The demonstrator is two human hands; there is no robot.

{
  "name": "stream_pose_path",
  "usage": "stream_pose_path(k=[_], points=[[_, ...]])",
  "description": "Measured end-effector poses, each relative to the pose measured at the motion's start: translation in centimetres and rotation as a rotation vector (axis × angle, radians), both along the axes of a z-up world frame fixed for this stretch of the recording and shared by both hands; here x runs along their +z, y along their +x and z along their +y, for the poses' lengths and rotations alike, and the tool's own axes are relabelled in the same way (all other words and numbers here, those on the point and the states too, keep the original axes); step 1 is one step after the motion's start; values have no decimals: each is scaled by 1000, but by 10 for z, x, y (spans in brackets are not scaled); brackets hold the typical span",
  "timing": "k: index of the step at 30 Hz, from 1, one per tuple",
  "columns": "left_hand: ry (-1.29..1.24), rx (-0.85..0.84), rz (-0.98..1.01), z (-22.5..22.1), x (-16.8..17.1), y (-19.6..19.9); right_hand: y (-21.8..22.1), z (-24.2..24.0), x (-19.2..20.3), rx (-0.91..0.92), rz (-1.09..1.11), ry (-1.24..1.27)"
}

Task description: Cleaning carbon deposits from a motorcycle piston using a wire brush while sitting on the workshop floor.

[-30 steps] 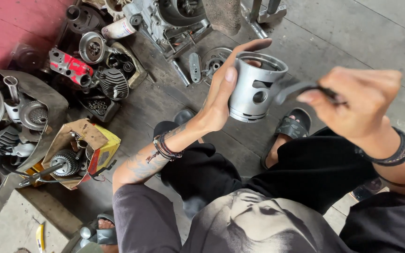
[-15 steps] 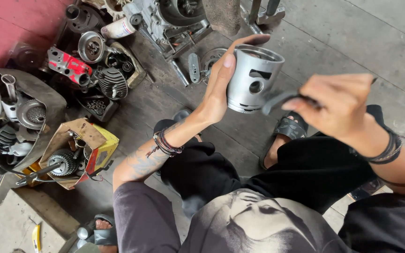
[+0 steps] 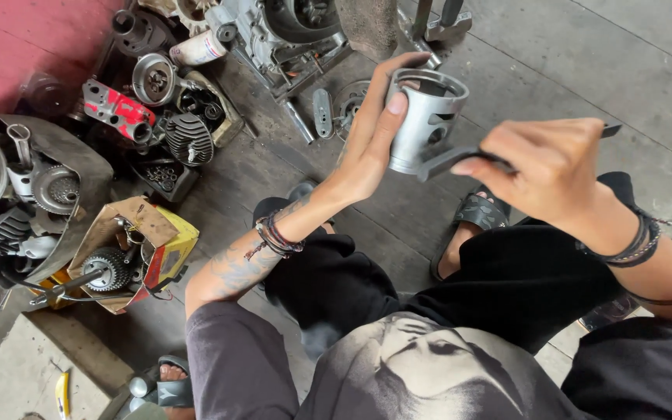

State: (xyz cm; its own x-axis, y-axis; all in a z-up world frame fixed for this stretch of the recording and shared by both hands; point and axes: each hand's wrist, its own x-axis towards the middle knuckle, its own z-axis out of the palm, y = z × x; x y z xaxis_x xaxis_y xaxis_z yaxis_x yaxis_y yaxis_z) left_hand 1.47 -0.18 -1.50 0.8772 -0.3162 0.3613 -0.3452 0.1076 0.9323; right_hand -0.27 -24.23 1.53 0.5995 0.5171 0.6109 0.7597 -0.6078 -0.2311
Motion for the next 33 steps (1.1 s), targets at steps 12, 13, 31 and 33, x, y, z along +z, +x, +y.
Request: stream_pose_path(k=[12,13,31,33], points=[[103,68,-139,-15,26,4,3,-38,6,-122,-50,8],[123,63,-178,-21,30,6,4,-45,5,-143,-60,18],[-321,147,-212,-88,29,-11,-15,-86,27,90,55,651],[-491,58,-133,-82,31,-18,-27,-73,35,121,106,653]])
